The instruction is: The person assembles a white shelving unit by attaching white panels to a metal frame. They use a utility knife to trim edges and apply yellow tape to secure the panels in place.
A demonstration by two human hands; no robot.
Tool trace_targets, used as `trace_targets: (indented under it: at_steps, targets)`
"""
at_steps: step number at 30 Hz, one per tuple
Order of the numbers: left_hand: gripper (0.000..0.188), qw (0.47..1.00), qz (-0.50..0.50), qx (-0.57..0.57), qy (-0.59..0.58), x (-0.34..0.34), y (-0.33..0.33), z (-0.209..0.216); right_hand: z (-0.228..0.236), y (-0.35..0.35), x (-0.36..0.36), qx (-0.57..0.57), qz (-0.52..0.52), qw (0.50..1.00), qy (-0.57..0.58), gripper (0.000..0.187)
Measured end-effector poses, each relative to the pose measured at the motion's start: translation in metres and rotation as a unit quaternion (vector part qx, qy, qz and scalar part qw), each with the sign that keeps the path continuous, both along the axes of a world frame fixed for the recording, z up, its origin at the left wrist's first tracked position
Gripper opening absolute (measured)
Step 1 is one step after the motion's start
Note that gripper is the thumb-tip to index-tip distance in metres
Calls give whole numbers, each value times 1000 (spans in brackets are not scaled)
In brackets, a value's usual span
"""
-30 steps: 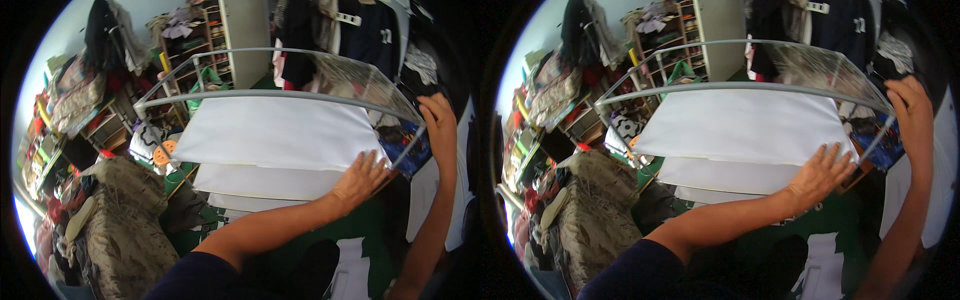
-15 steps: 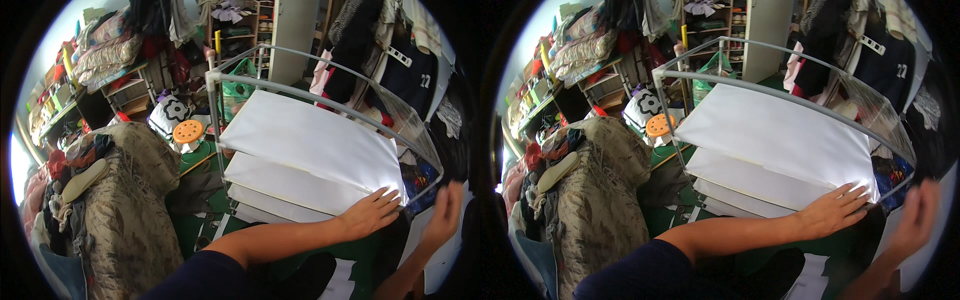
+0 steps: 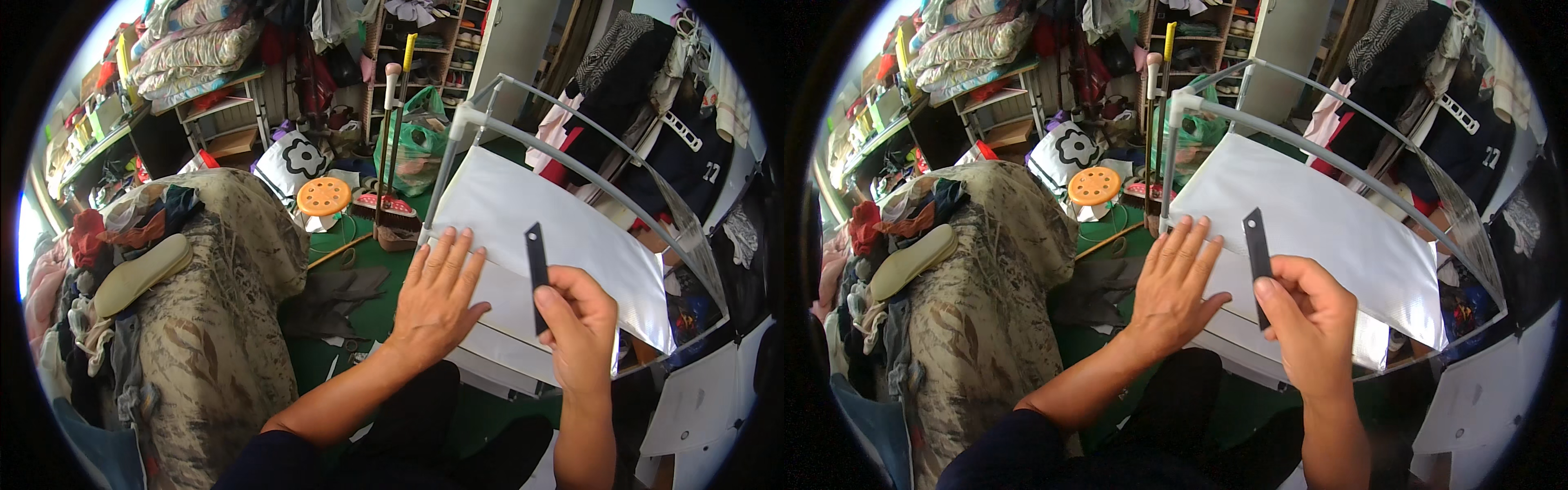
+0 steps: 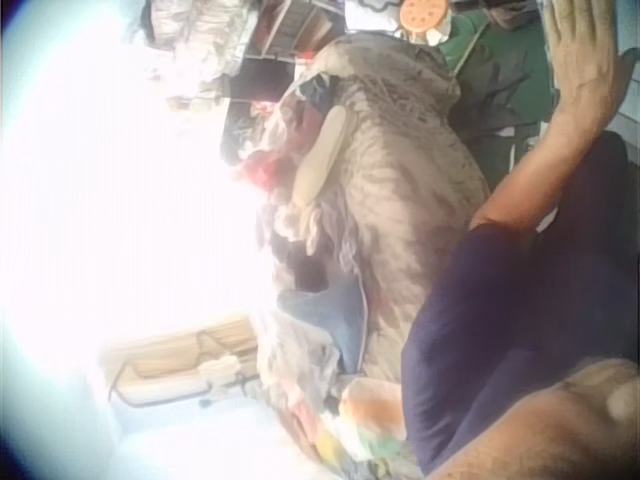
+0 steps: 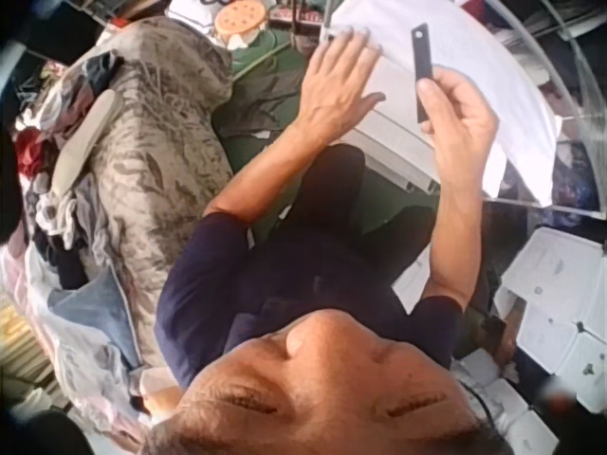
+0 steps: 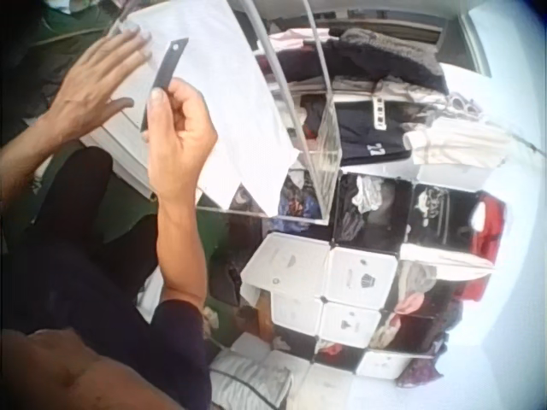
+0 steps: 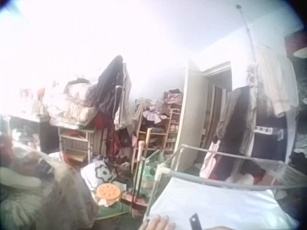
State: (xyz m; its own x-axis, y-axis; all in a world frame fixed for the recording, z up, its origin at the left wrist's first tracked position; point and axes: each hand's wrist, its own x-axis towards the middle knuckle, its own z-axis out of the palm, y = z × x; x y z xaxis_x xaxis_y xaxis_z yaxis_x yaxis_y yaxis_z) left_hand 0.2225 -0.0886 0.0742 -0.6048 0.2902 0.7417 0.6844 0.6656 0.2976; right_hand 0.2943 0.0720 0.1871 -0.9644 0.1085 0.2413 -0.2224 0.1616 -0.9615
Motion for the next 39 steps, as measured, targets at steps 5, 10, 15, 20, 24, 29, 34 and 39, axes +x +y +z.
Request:
trace_targets:
  at_steps: [5, 10, 15, 20, 24, 29, 34, 39]
  targets:
    - [80, 999, -38, 23, 0, -6, -33, -10, -17, -32, -29, -26, -11, 998, -59, 20]
    - [78, 994, -93, 46, 18, -18, -43, -12, -29, -51, -49, -28, -27, 998, -46, 22]
    - [62, 987, -111, 104, 45, -24, -48, -30, -42, -65, -56, -31, -58, 996, -56, 24]
    - [59, 987, -111, 113, 21, -13, -50, -39, -44, -63, -37, 5, -36, 999, -39, 22]
    - [52, 983, -116, 142, 16, -3, -50, -45, -17, -36, 2, 212, -82, 956, 184, 14]
    - [46, 974, -69, 211, 35, -4, -56, -31, 64, 46, 35, 368, -306, 819, 316, 16]
    - [28, 946, -78, 312, -51, -18, -52, -25, 91, 103, 68, 300, -356, 864, 192, 22]
    - [19, 875, -129, 443, -146, -45, -61, -16, 18, 42, 47, 182, -152, 970, 47, 23]
